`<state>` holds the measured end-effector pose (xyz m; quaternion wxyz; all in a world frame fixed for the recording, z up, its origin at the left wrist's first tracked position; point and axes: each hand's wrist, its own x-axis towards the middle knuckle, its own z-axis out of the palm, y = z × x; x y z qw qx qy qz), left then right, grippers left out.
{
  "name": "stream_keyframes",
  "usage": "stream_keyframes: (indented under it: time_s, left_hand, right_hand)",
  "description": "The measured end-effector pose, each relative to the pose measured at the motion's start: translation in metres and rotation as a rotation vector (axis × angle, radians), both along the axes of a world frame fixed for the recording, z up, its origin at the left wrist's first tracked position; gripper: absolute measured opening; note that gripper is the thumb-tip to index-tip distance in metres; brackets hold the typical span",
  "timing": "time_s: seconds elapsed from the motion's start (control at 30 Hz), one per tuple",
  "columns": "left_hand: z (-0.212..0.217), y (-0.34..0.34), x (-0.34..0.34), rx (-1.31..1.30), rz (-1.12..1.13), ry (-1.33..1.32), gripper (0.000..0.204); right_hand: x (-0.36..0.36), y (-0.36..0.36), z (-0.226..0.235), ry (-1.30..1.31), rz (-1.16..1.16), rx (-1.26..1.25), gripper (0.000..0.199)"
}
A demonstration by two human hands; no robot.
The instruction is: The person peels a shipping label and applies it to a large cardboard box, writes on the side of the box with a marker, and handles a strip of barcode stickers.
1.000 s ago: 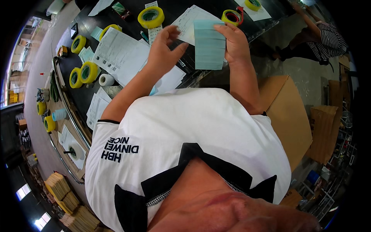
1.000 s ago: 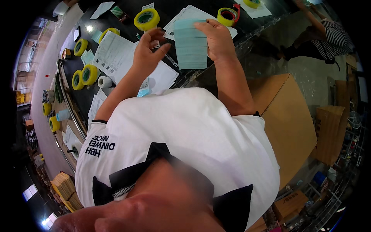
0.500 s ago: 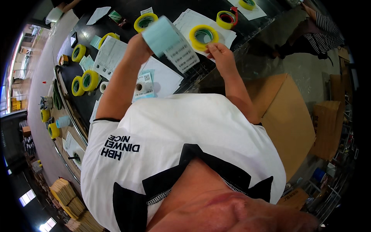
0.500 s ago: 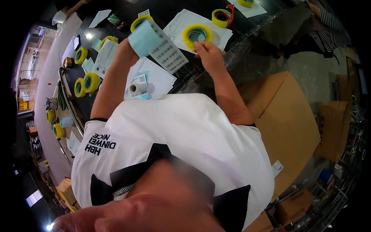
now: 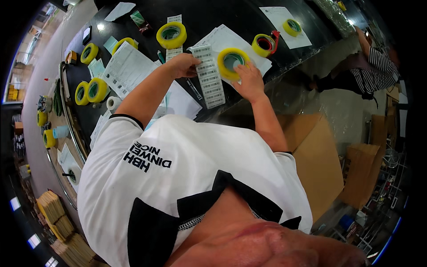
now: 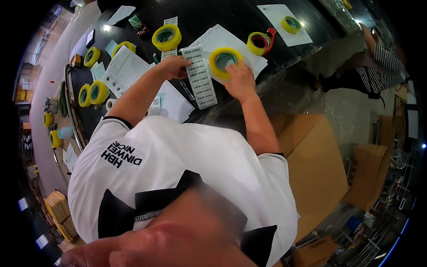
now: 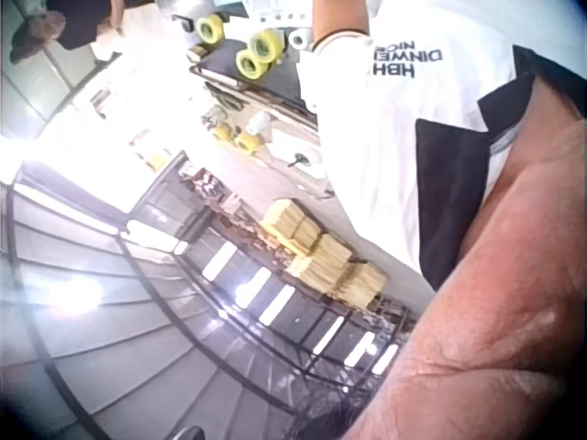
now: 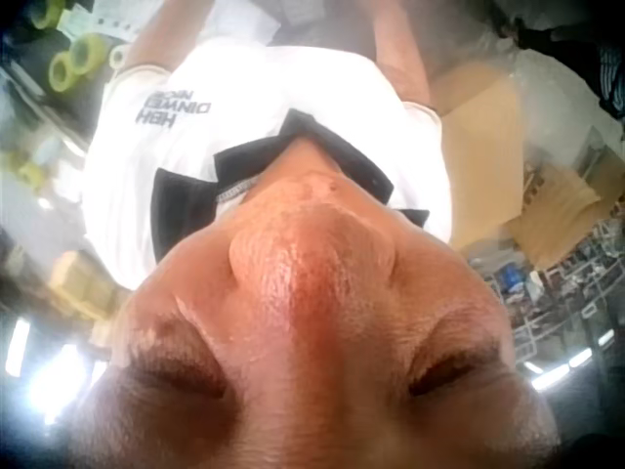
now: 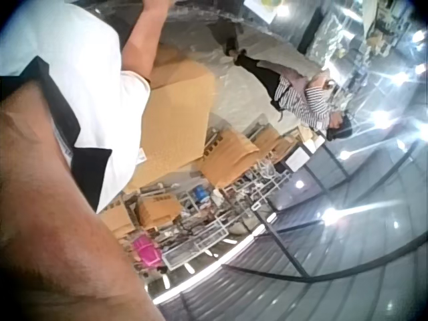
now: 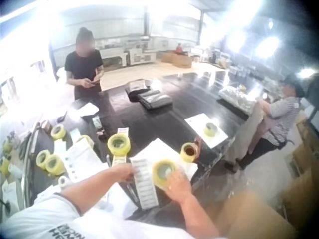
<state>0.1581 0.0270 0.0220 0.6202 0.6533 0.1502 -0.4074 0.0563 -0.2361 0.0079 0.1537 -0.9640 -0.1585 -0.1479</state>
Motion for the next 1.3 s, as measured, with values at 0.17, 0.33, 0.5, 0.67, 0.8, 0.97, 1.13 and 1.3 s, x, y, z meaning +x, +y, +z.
stream_keyframes:
  time_s: [0.17,0.33,0.5,0.67,0.8,0.97,1.13,1.3]
  left_hand:
    - [-0.011,-0.007,0.025,0.397,-0.281,-0.414,0.029]
    - [0.004,-0.037,0.048,0.398,-0.37,-1.011,0.05]
    - [0.003,-0.059,0.075,0.159,-0.334,-0.751,0.056]
    - [-0.048,-0.085,0.077,0.422,-0.456,-0.657,0.062]
    - [-0.049,-0.098,0.062,0.601,-0.529,-0.926,0.066]
    - [-0.02,-0.079,0.051,0.822,-0.473,-1.193,0.052]
    - [-0.01,-0.018,0.035,0.739,-0.461,-1.326,0.039]
    - [0.019,0.044,-0.005,0.61,-0.461,-1.361,0.03]
  right_hand:
    - [0.011,0.002,-0.013,0.087,0.008,0.04,0.042]
    - [0.018,-0.006,-0.019,0.106,0.04,0.167,0.039]
    - [-0.011,-0.023,0.003,0.033,-0.039,0.347,0.036]
    - [-0.029,-0.046,0.023,-0.018,-0.127,0.317,0.038]
    - [-0.02,-0.047,0.017,-0.011,-0.097,0.31,0.038]
    - [-0.001,-0.021,0.013,0.003,0.002,0.295,0.039]
    - [0.013,0.002,0.012,-0.004,0.069,0.239,0.036]
    - [0.012,0.009,-0.022,0.132,0.051,0.026,0.037]
